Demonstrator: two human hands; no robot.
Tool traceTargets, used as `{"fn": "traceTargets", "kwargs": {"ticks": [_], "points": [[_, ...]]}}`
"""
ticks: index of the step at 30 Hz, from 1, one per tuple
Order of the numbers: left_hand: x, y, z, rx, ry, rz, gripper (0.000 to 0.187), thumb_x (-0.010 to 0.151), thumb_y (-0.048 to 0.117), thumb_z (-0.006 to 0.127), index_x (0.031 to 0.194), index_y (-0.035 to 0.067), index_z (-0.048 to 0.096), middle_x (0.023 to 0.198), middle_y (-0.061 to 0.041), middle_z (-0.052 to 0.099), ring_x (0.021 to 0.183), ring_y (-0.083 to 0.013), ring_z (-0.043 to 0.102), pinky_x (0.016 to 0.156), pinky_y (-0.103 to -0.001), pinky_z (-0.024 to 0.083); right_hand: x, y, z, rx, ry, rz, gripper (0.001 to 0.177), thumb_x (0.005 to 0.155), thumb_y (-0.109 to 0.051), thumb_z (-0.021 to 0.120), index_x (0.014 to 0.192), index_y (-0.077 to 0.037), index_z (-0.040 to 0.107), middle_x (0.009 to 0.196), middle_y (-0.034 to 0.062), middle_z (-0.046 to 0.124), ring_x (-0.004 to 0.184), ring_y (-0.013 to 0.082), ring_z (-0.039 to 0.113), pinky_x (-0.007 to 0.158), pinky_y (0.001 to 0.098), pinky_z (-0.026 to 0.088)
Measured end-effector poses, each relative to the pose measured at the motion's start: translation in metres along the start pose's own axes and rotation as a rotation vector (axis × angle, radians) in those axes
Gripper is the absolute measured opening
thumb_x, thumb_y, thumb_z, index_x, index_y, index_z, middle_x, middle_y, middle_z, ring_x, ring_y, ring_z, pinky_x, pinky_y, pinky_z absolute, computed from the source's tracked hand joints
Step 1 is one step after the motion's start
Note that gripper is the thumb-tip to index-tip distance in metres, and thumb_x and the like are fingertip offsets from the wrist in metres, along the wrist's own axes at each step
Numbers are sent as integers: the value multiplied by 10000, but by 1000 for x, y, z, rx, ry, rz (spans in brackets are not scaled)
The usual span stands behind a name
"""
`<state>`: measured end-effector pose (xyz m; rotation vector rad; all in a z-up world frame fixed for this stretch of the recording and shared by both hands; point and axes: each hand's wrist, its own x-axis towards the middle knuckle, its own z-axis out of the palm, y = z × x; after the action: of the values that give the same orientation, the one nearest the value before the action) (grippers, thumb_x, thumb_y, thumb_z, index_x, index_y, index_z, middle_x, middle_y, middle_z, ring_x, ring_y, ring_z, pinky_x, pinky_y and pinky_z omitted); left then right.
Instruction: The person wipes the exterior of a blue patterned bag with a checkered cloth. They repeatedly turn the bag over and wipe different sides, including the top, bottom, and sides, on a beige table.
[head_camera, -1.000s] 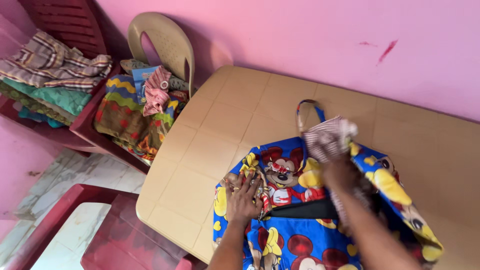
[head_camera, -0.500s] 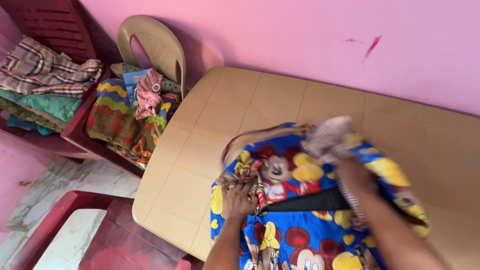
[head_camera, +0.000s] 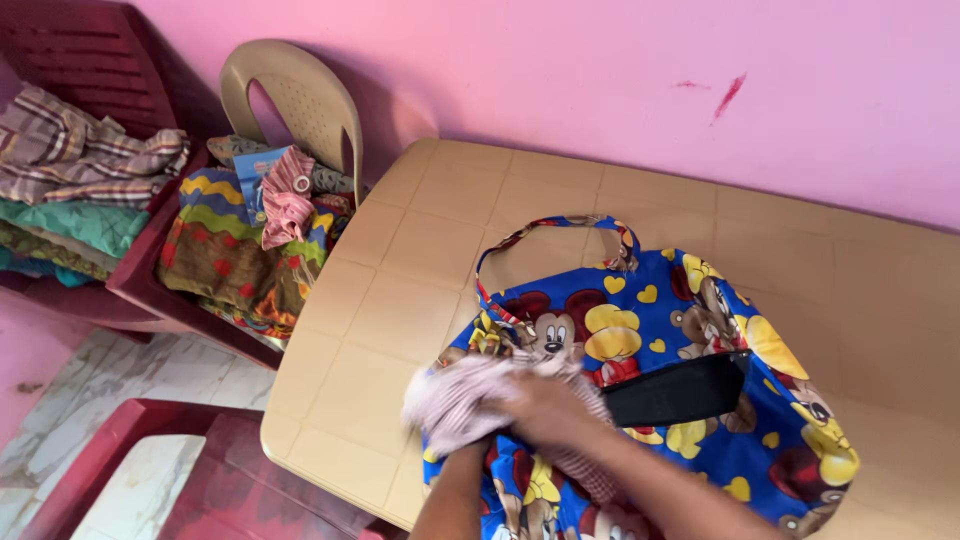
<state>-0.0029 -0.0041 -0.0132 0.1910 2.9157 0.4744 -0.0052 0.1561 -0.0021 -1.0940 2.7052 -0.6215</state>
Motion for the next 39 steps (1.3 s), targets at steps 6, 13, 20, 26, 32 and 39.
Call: {"fn": "traceTargets", "kwargs": {"ticks": [6, 13, 20, 26, 32, 39], "points": [[3, -6, 3, -3, 128, 60, 703, 789, 366, 589, 1482, 289, 496, 1607, -17, 374, 1515, -244, 251, 1207, -650, 65, -59, 117, -111, -123, 310, 946, 483, 847, -245, 609, 1306, -106, 659, 1353, 236, 625, 1192, 405, 611, 978, 540, 487], [0, -8, 16, -26, 114, 107, 723, 778, 371, 632, 1482, 274, 506, 1612, -30, 362, 1510, -248, 231, 1182, -664, 73, -30, -11, -8, -37, -10, 646, 415, 909, -217, 527, 1251, -43, 684, 1294, 244, 678, 1196, 372, 661, 1019, 500, 518], [13, -33, 34, -81, 121, 214, 741, 764, 383, 689, 1478, 271, 529, 1627, -44, 342, 1509, -253, 205, 1164, -679, 78, -162, 37, -93, -200, 347, 1076, 625, 860, -275, 656, 1473, -278, 532, 1282, 210, 623, 1130, 416, 647, 923, 539, 534], [24, -12, -32, -189, -267, 58, 622, 809, 473, 723, 1391, 289, 599, 1551, -88, 418, 1480, -301, 281, 1196, -671, 109, -167, -49, -145, -194, 560, 959, 832, 733, -302, 748, 1505, -399, 454, 1258, 203, 578, 1057, 432, 639, 858, 544, 537], [-85, 80, -93, 8, -234, 440, 362, 864, 467, 684, 1136, 237, 748, 1530, -112, 480, 1497, -331, 340, 1212, -724, 134, -157, -95, -135, -61, 714, 956, 800, 763, -244, 717, 1509, -413, 485, 1099, 145, 614, 1001, 386, 668, 847, 517, 558], [-103, 20, -37, -106, -147, -103, 626, 835, 347, 682, 1448, 351, 557, 1706, -114, 133, 1571, -334, 110, 1160, -768, 93, -151, -111, -95, -309, 559, 702, 814, 670, -340, 795, 1432, -406, 515, 1249, 291, 576, 1020, 442, 653, 786, 486, 570]]}}
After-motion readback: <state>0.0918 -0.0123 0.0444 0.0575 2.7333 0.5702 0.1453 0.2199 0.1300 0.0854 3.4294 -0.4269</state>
